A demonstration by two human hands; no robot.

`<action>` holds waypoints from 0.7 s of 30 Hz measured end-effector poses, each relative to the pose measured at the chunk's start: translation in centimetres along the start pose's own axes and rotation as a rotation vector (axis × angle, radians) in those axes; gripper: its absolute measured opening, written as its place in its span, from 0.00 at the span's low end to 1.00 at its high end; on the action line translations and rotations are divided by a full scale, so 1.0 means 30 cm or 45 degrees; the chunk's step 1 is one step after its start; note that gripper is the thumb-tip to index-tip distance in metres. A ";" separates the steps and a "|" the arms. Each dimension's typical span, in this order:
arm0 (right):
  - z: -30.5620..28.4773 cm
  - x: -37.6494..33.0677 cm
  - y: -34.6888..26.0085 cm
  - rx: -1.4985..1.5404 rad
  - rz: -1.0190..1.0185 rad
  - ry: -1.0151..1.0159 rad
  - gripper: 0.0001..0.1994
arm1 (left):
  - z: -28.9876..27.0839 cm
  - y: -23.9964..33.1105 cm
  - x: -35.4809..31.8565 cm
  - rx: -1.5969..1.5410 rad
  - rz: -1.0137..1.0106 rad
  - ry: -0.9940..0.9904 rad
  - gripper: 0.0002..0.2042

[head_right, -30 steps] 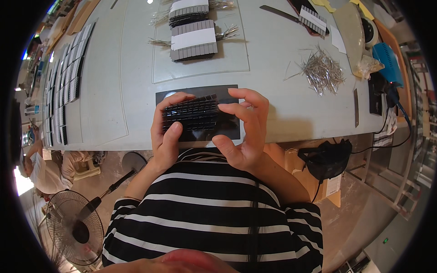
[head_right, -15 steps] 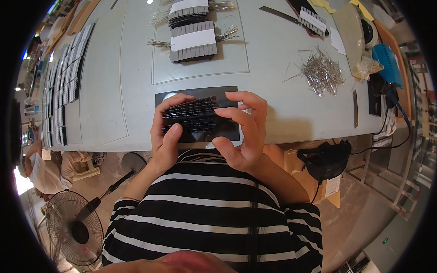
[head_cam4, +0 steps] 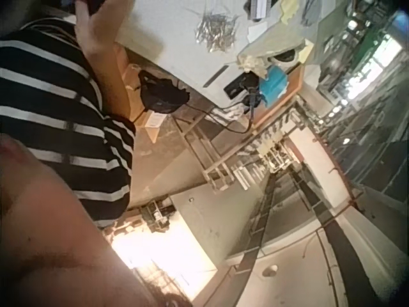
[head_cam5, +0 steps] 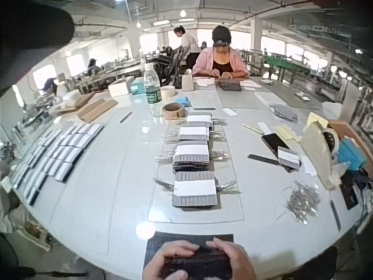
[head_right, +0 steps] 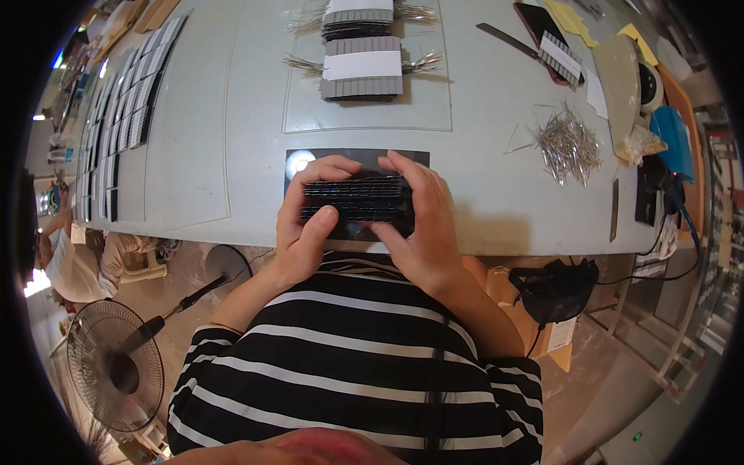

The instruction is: Inserting small metal pins into slotted components on an assembly line.

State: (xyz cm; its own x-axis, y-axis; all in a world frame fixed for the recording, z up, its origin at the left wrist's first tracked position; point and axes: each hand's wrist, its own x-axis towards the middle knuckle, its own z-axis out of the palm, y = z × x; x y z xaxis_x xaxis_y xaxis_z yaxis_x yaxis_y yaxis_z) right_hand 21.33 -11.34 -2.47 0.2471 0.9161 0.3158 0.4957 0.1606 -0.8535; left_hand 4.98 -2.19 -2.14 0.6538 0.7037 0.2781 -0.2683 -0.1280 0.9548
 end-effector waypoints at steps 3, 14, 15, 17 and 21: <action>0.010 -0.009 -0.001 -0.010 0.068 -0.027 0.37 | 0.001 -0.007 -0.006 -0.030 -0.010 -0.008 0.19; 0.019 0.014 0.005 -0.112 0.140 0.183 0.20 | 0.010 -0.024 0.021 0.220 -0.001 0.086 0.16; 0.022 0.015 -0.002 -0.109 0.134 0.173 0.20 | 0.009 -0.019 0.016 0.224 0.000 0.098 0.16; 0.023 0.022 -0.022 -0.142 0.247 0.156 0.19 | 0.010 -0.004 0.012 0.135 -0.086 0.153 0.13; 0.011 0.031 -0.048 -0.147 0.312 0.160 0.17 | 0.008 0.010 0.018 0.103 -0.210 0.132 0.15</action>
State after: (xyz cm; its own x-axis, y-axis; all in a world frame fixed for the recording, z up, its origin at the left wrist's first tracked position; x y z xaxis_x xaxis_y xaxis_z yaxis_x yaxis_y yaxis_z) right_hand 20.57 -10.61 -1.09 0.4687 0.8685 0.1611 0.4980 -0.1092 -0.8603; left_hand 5.42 -2.02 -1.67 0.6065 0.7876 0.1090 -0.1035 -0.0578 0.9930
